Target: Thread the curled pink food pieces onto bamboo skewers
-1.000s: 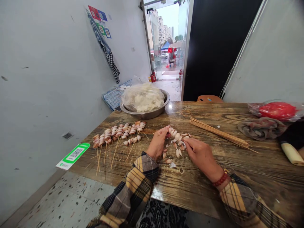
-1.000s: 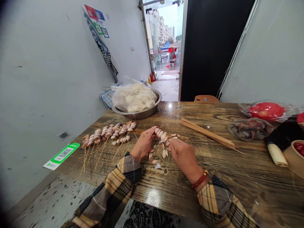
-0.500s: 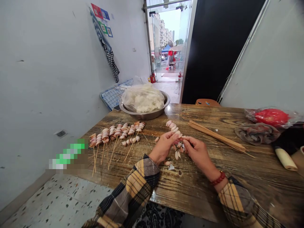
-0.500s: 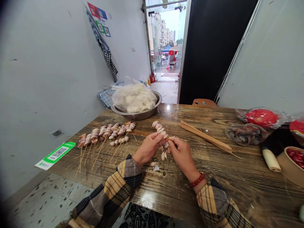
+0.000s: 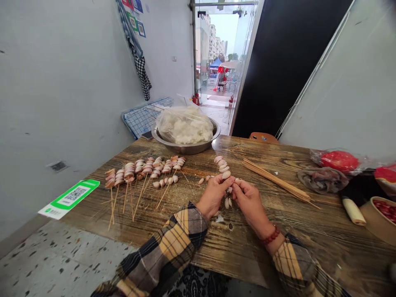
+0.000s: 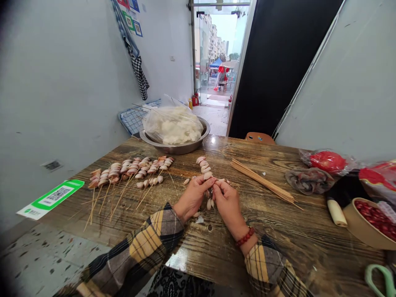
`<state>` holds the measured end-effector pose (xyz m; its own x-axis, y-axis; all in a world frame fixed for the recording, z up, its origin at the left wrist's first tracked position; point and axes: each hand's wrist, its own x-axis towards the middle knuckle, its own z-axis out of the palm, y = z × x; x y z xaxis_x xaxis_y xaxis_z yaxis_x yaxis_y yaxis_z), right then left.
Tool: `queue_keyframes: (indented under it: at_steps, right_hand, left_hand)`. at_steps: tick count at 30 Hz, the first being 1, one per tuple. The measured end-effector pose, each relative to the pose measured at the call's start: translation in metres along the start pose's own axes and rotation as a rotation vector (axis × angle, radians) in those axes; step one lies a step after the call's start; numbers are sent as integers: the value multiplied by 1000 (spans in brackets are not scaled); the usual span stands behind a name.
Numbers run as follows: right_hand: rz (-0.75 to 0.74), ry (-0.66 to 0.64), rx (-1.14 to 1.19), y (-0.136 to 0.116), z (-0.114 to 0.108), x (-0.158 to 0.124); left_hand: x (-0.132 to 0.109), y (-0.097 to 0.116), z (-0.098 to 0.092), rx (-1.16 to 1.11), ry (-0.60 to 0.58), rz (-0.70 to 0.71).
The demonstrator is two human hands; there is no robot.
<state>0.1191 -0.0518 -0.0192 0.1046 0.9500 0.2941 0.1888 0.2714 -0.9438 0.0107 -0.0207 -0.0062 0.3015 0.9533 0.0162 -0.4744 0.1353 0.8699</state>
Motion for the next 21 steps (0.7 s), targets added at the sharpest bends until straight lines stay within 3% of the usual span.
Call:
queue_keyframes:
  at_steps: [10,21]
  right_hand:
    - [94,-31,134,-3,7,2]
    - [89,2,167,2,12,5]
  left_hand:
    - [5,11,-6,-105,85,30]
    - [6,7,-6,-53,122,31]
